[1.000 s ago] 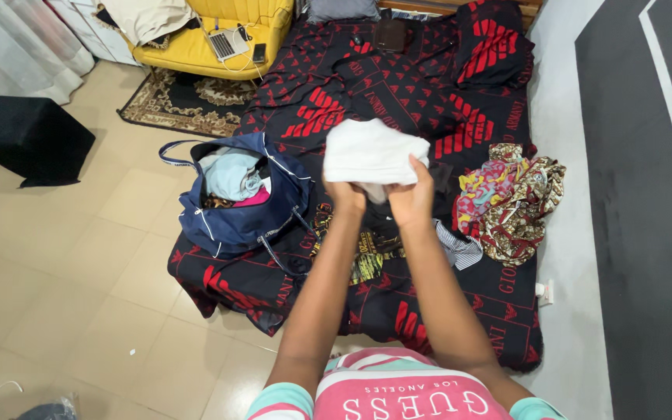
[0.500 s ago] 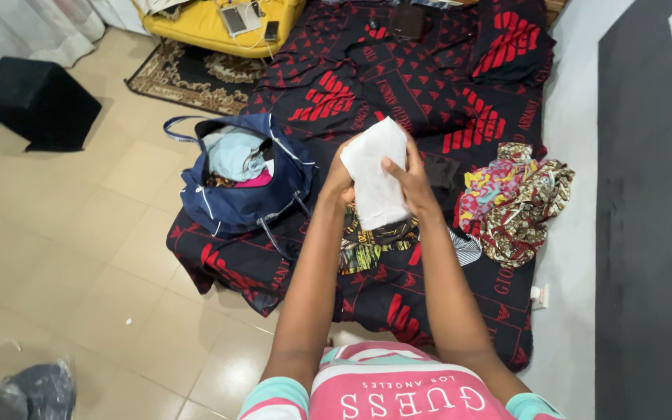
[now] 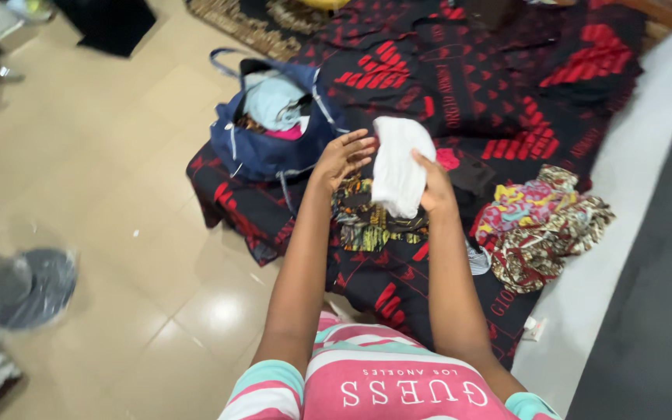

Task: The person folds several items of clothing, including jeans and shirts, and places them into a blue bag on a bed.

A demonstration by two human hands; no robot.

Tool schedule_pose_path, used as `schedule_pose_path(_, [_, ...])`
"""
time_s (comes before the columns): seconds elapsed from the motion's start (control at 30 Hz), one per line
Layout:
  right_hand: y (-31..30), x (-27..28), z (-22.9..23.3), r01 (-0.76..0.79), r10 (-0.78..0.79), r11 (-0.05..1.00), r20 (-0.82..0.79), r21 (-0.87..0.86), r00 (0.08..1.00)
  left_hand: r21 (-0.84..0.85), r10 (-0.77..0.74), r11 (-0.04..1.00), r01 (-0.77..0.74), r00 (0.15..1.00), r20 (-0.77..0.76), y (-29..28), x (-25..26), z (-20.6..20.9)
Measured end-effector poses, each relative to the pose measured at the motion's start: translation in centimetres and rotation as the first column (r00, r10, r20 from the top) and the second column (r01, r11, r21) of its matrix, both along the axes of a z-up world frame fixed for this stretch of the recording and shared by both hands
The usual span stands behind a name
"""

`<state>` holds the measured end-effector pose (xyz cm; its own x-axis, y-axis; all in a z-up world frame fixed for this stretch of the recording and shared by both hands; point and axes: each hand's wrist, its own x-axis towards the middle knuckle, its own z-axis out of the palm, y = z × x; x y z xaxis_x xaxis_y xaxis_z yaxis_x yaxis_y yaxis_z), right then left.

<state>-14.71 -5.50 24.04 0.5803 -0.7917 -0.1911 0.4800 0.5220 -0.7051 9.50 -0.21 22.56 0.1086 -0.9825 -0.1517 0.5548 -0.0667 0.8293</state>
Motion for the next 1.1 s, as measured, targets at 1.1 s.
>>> schedule_pose_path(1.1, [-12.4,39.7,-26.8,0.253,-0.192,0.959,-0.36,0.129,0.913,0.082,0.217,0.84,-0.536,0.471,0.855,-8.0,31.7,-28.5])
